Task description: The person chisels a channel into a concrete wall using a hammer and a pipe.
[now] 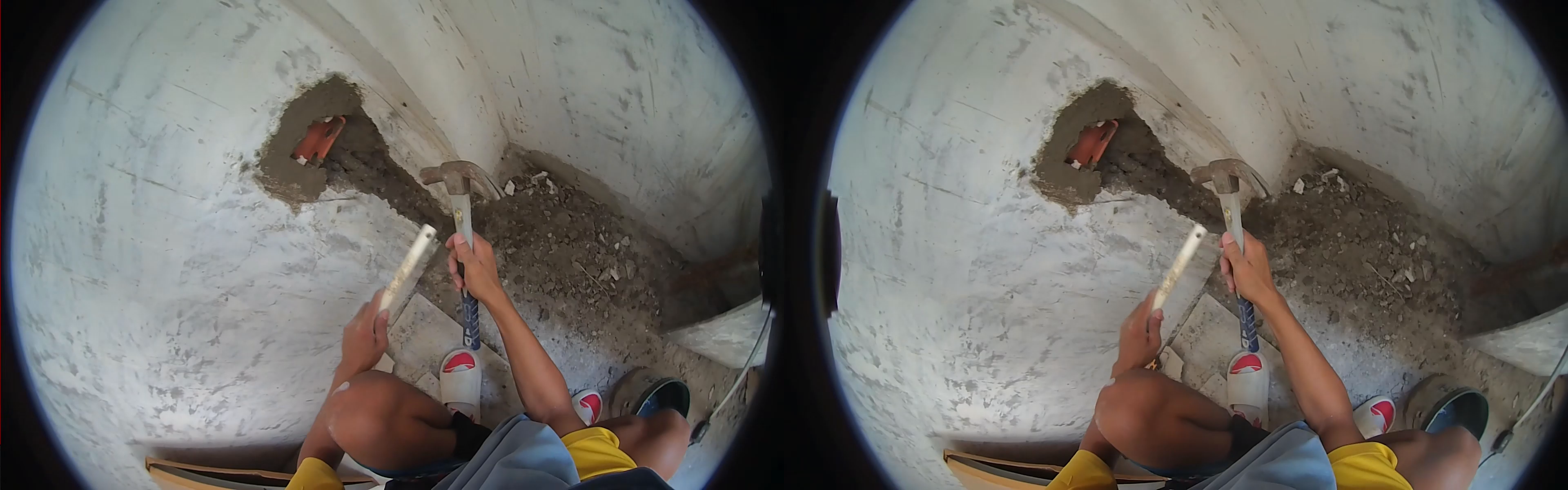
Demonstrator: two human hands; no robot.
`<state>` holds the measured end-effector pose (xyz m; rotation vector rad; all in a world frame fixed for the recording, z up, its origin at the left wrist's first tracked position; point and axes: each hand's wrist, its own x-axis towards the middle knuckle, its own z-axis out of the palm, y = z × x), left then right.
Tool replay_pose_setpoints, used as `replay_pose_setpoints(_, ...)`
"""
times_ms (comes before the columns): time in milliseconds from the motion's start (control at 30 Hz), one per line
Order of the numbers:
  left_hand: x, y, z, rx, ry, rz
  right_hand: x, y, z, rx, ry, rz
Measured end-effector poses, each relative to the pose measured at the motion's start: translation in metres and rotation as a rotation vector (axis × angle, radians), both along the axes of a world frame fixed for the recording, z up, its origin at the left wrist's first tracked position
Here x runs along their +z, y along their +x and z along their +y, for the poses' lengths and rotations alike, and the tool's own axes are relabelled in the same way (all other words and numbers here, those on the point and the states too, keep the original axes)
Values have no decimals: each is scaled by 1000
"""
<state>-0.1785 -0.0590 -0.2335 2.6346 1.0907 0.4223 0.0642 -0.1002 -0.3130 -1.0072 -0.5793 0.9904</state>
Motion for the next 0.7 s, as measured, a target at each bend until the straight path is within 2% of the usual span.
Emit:
replay_pose_setpoints(33, 3, 2, 5, -8, 105, 19, -4, -2, 0, 29, 56, 103)
replay_pose_setpoints(67, 6, 5, 8, -18, 94, 21, -8, -5, 1, 57, 115, 206)
replay_pose_setpoints(167, 17, 11, 21, 10, 159, 100, -12, -19, 6, -26, 145, 231)
replay_pose_setpoints(233, 21, 12, 30, 23, 259, 145, -15, -22, 6, -42, 127, 216)
replay_pose_setpoints(433, 27, 15, 39, 31, 321, 222, -31, -51, 6, -109, 109, 232)
replay_pose_setpoints(533, 30, 17, 34, 60, 324, 241, -41, -64, 8, -172, 137, 126)
replay_pose_setpoints(600, 31, 20, 30, 75, 329, 272, -43, -71, 8, -306, 273, 2)
replay_pose_setpoints(633, 32, 22, 29, 90, 336, 298, -41, -78, 8, -305, 272, 7)
replay_pose_setpoints(700, 34, 25, 28, 96, 339, 316, -36, -92, 10, -499, 479, 130)
